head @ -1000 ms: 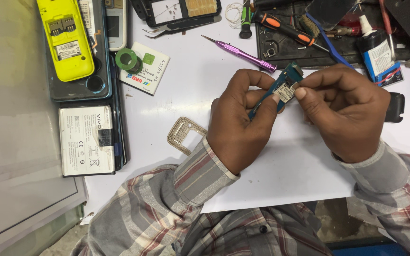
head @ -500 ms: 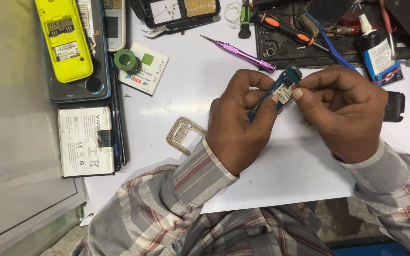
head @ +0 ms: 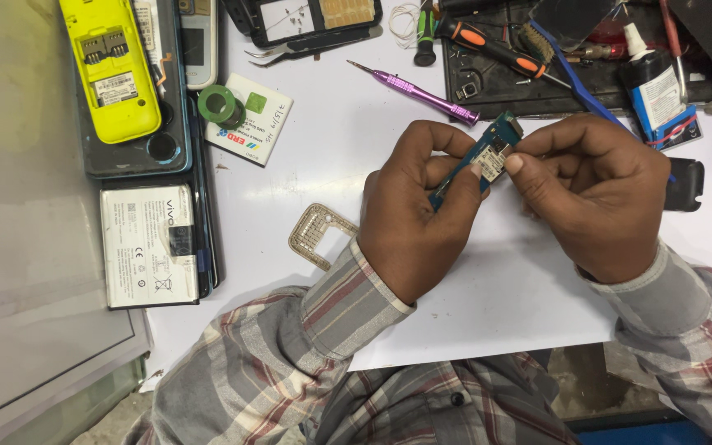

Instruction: The person assembles two feature phones on a repair bench. They place a keypad membrane into a beige phone chassis, insert the motherboard, and snap the front cover on. They then remove screws from a yellow phone, place a battery inside, and reattach the back cover.

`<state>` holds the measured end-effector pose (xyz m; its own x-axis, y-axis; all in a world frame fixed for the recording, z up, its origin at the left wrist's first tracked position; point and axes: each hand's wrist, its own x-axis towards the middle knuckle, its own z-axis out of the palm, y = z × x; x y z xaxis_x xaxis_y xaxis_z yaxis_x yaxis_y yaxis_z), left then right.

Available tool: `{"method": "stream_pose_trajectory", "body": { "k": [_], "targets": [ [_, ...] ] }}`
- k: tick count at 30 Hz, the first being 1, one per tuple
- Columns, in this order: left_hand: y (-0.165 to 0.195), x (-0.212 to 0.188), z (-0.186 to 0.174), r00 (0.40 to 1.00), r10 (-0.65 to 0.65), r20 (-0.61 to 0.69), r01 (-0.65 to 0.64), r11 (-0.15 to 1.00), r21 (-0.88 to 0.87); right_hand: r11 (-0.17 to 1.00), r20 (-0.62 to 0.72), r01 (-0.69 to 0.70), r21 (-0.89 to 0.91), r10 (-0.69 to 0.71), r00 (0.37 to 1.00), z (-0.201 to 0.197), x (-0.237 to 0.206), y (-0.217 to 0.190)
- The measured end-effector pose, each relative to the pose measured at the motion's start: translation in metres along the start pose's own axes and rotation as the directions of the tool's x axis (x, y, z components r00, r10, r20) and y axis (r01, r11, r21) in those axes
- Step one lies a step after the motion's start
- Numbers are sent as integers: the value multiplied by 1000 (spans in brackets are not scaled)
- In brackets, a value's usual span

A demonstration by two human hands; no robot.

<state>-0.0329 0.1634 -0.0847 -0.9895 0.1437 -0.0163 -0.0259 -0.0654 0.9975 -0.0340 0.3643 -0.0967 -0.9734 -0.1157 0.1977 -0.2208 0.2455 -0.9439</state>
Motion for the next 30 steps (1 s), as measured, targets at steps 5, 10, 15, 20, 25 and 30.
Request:
{"method": "stream_pose_trajectory", "body": {
  "k": [5, 10, 15, 20, 25, 30],
  "targets": [
    [-8, 2, 1, 998, -49, 25, 53, 982, -181, 1000, 2, -22, 14, 22, 1000, -2, 0, 1],
    [-16, 12, -3, 970, -214, 112, 242, 869, -433, 983, 56, -92, 159, 84, 995, -7, 1, -3],
    [-19, 14, -9, 944, -259, 204, 329, 777, -536, 871, 125, -280, 405, 251, 960, -14, 7, -4],
    [-17, 13, -9, 939, -257, 229, 342, 765, -546, 851, 180, -369, 373, 324, 929, -14, 5, -2],
    [-13, 8, -5, 957, -219, 191, 282, 854, -436, 886, 198, -350, 304, 301, 933, -11, 1, -2],
    [-9, 4, -5, 961, -199, 194, 263, 879, -398, 932, 178, -325, 161, 297, 938, -11, 0, -4]
  ]
}}
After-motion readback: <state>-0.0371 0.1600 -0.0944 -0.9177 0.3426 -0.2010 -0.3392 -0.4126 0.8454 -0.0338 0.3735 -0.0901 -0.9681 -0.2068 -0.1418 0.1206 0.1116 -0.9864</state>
